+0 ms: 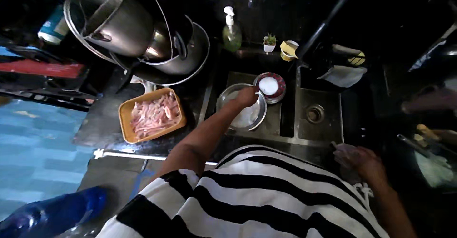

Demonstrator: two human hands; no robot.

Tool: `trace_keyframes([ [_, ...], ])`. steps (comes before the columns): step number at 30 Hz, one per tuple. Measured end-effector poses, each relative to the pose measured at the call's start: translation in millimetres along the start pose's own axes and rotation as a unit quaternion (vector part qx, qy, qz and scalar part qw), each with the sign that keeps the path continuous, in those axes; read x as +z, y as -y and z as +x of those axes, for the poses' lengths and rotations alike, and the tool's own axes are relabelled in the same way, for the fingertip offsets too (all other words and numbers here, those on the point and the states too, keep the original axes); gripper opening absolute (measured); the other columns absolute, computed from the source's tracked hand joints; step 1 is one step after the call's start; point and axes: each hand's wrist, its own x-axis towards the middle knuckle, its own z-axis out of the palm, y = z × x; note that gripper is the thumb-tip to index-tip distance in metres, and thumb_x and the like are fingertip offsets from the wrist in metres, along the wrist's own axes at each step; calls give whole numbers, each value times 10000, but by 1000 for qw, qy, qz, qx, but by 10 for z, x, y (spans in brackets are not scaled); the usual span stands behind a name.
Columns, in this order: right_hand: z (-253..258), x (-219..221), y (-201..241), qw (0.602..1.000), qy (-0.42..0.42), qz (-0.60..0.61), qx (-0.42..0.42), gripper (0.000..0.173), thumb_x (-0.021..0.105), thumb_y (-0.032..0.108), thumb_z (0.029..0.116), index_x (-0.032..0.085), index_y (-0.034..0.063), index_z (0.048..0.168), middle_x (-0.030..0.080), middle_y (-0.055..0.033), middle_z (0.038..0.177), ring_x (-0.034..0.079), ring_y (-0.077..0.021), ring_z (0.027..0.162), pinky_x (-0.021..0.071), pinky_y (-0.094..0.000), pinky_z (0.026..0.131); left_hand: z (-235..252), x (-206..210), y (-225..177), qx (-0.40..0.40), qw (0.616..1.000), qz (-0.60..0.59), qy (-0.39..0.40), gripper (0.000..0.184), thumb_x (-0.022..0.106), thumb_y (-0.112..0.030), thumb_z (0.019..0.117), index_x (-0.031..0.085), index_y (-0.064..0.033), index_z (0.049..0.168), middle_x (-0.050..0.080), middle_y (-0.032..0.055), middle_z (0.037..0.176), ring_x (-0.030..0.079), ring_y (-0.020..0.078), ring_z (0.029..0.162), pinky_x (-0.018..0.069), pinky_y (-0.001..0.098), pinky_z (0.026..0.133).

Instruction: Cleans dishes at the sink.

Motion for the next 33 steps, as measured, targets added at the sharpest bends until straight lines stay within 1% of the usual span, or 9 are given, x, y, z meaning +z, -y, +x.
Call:
trace_keyframes([
  [5, 567, -550, 872, 992, -25, 44, -118, 360, 564, 164, 1053, 616, -14, 1362, 503, -243, 1510, 485, -408, 1402, 393, -557, 1154, 756, 235, 59, -48, 998, 18, 31, 343, 530, -144, 1026, 607, 71, 1283, 622, 313, 1268, 595, 478, 1217, 464, 657, 1008],
  [10, 1349, -723, 1779, 981, -17, 55, -188, 412, 618, 136, 1026, 575, 22, 1420, 444, -201, 1571, 450, -381, 1437, 389, -562, 1163, 1124, 376, 5, -127, 989, 64, 29, 407, 642, -147, 956, 592, 66, 1298, 586, 309, 1319, 609, 488, 1177, 503, 688, 915],
  [13, 1704, -739, 2207, 974, -56, 51, -213, 500, 636, 184, 1020, 511, 56, 1486, 369, -193, 1622, 423, -397, 1455, 394, -579, 1156, 1247, 431, 17, -160, 985, 56, 34, 498, 682, -161, 931, 552, 64, 1355, 561, 323, 1352, 596, 503, 1187, 487, 699, 927],
  [15, 1889, -737, 2436, 975, -56, 54, -209, 563, 620, 174, 1027, 432, 32, 1538, 291, -216, 1654, 347, -394, 1503, 342, -543, 1200, 1331, 479, 72, -171, 983, 54, 34, 502, 696, -170, 921, 557, 47, 1352, 586, 307, 1333, 602, 498, 1187, 492, 705, 917],
  [17, 2073, -678, 2550, 971, -69, 52, -221, 555, 616, 188, 1025, 445, -11, 1514, 324, -237, 1632, 369, -389, 1491, 342, -527, 1204, 1408, 504, 93, -187, 980, 64, 23, 481, 676, -173, 933, 568, 11, 1363, 602, 285, 1334, 596, 490, 1202, 460, 726, 932],
  [19, 2170, -621, 2633, 969, -71, 47, -230, 487, 622, 195, 1015, 523, -14, 1444, 430, -251, 1558, 389, -392, 1474, 329, -539, 1210, 1484, 530, 146, -204, 978, 54, 3, 480, 626, -172, 965, 541, -32, 1416, 573, 270, 1388, 579, 477, 1236, 429, 727, 974],
  [23, 2174, -500, 2669, 961, -111, 19, -252, 393, 676, 127, 974, 617, -75, 1307, 559, -307, 1406, 466, -459, 1393, 327, -586, 1192, 1574, 517, 154, -244, 970, 12, -24, 449, 631, -211, 976, 567, -22, 1378, 587, 268, 1369, 575, 465, 1246, 407, 712, 1013],
  [28, 2206, -428, 2622, 973, -96, 16, -209, 435, 692, 144, 964, 602, -44, 1346, 515, -294, 1460, 420, -455, 1427, 323, -590, 1190, 1664, 470, 165, -280, 960, -7, -23, 390, 602, -256, 987, 618, -31, 1306, 640, 237, 1305, 597, 437, 1233, 428, 707, 990],
  [33, 2241, -416, 2615, 969, -117, 48, -214, 419, 698, 137, 961, 611, -51, 1325, 544, -293, 1428, 445, -462, 1408, 342, -601, 1175, 1726, 431, 170, -249, 968, -21, -19, 363, 566, -217, 1004, 613, -15, 1302, 627, 251, 1316, 588, 443, 1241, 428, 708, 984],
])
